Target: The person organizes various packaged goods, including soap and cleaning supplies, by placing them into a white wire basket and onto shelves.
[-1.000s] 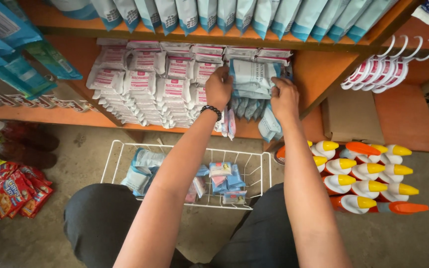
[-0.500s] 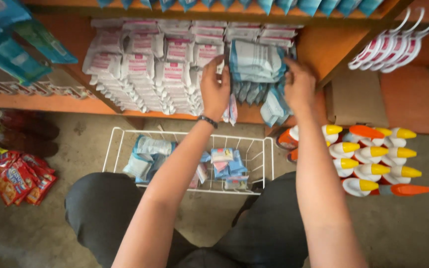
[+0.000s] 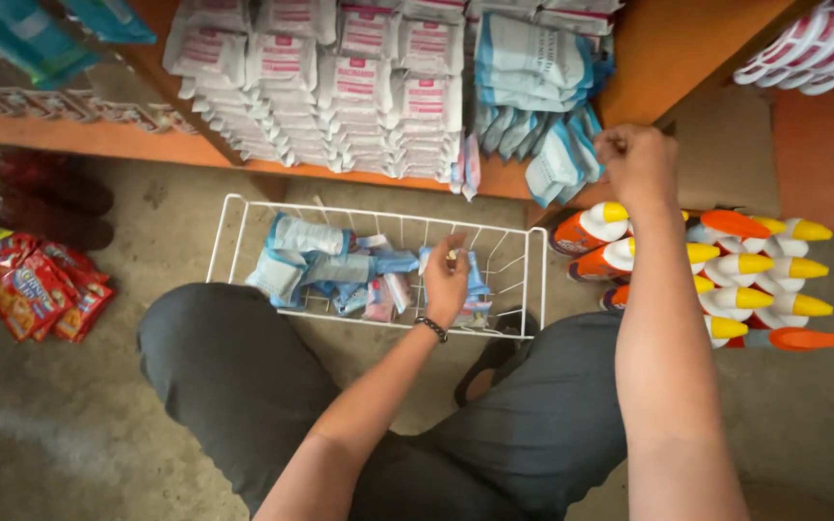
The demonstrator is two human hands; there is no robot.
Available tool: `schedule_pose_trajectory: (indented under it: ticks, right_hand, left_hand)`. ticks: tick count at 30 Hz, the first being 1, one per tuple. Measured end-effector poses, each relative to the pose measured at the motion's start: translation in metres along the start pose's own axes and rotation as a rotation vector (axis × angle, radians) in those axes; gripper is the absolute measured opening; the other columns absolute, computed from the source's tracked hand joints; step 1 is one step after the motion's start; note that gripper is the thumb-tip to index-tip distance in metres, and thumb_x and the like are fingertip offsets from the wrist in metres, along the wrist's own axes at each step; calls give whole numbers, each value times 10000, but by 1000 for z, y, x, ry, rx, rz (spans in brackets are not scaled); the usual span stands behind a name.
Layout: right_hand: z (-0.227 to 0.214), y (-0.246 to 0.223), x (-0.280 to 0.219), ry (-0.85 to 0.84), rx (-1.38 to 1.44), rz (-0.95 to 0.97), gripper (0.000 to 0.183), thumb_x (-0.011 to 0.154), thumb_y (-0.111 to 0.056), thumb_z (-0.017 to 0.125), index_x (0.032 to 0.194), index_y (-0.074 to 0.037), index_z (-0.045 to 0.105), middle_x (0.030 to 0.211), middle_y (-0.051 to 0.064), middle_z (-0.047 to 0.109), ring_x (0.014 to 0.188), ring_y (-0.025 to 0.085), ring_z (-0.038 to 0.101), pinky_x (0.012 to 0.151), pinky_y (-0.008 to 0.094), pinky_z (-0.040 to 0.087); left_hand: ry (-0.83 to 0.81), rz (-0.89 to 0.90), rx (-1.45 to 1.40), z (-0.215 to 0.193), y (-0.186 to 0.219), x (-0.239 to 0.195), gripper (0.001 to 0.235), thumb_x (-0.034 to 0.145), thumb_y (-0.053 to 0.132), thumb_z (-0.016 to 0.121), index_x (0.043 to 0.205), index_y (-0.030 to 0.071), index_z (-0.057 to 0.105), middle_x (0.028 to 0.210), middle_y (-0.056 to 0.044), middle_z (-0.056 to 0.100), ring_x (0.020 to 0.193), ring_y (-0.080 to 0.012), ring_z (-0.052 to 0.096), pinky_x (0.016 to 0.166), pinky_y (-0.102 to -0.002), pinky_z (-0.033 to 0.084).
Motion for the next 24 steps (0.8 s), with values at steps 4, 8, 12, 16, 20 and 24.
schedule_pose_trajectory:
  ticks: [4, 8, 12, 16, 20, 24]
  right_hand:
    - [24, 22, 4, 3, -229, -132, 160, 973, -187, 716, 1040, -70, 802, 895, 193, 737, 802, 342, 729, 742, 433, 562]
    - [49, 22, 6, -132, -370, 25, 206, 931, -272, 755, 1052, -111, 798, 1016, 228, 721, 941, 427, 695, 851, 491, 542]
    - [82, 45, 10, -164, -511, 4, 253, 923, -231, 731, 1130, -88, 763, 1080, 258, 715, 1002, 444, 682, 870, 511, 544]
    - [68, -4, -9, -220, -563, 103, 223, 956, -254, 701, 1087, -90, 775, 1115, 244, 715, 1038, 443, 677, 891, 516, 549]
    - [48, -65, -41, -274, -475, -42, 228, 933, -231, 684, 1114, -125, 771, 1075, 232, 724, 1027, 433, 680, 909, 524, 536]
    - [40, -112, -67, -411, -337, -166, 215, 965, -234, 668, 1013, -58, 782, 966, 201, 751, 936, 381, 705, 846, 513, 532]
  left_hand:
    - [-12, -8, -127, -13, -9, -10, 285, 970, 46, 593, 1249, 24, 644, 1105, -62, 694, 771, -122, 689, 666, -272, 584]
    - [-20, -33, -60, -20, 3, -13, 236, 974, 57, 598, 1196, 11, 665, 1026, -65, 712, 740, -125, 679, 640, -269, 563]
    - [-52, -139, -51, -15, -12, -17, 188, 1021, 124, 602, 1167, 27, 672, 909, -37, 719, 704, -110, 677, 624, -260, 549]
    - [-124, -160, -62, -9, -27, -18, 190, 1000, 121, 610, 1143, 38, 704, 890, -17, 728, 719, -106, 671, 636, -256, 551]
    - [-197, -270, -221, 4, -36, -15, 250, 1010, 169, 638, 1223, 44, 674, 979, -53, 727, 795, -127, 668, 638, -280, 535]
    - [-128, -446, -352, -11, 17, -6, 592, 945, 275, 706, 1440, 144, 408, 1275, -42, 629, 1089, -169, 656, 805, -360, 588]
Point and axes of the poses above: each hand's wrist, its own x-axis towards the middle knuckle, its own z-axis out of the palm, y = z × x, the point moved 4 cm from there along x, towards the middle knuckle
